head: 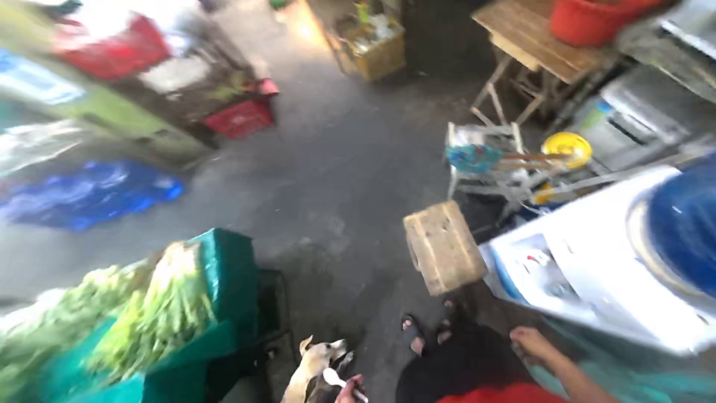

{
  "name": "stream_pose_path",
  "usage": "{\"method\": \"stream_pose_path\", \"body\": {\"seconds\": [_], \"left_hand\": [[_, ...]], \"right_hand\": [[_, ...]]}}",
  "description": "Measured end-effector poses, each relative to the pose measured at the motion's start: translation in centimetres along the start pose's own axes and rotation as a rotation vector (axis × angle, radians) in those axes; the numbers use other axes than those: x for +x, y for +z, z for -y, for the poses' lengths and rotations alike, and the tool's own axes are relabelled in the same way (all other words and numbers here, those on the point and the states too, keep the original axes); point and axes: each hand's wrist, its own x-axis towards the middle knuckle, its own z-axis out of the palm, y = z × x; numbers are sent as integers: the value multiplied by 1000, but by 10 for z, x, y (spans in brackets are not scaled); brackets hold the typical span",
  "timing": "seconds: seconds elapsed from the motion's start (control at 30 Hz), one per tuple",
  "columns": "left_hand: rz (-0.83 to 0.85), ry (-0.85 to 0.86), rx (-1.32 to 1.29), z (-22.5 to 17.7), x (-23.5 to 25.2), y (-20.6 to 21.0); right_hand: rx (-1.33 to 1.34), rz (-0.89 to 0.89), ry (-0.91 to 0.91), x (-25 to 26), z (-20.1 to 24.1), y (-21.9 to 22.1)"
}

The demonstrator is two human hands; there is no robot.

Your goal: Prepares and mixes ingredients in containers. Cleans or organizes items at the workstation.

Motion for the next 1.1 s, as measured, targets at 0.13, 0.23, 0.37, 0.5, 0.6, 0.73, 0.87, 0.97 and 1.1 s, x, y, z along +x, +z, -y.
{"method": "stream_pose_path", "body": {"seconds": [0.13,0.23,0.37,0.5,0.6,0.73,0.87,0.97,1.1], "left_hand": [[-128,12,-128,30,-9,-30],[-273,-78,-236,84,-65,-34],[-521,-290,-514,175,-160,-8],[-641,-586,-681,273,-261,75],[-512,-836,-680,296,-317,138],[-515,-862,-873,306,-334,187],[-607,-732,-958,337,-307,169],[-699,-632,-1025,356,-296,108],[-797,-449,-888,364,-303,-15]], "right_hand": [[-156,19,-147,21,55,21],[-263,84,-194,33,79,36],[-593,221,-185,54,108,54],[-772,214,-174,58,144,66],[-795,193,-263,50,169,82],[-965,212,-318,22,184,115],[-1108,262,-410,-1,176,177],[-1197,372,-541,-32,156,253],[-1363,626,-748,-95,92,373]]}}
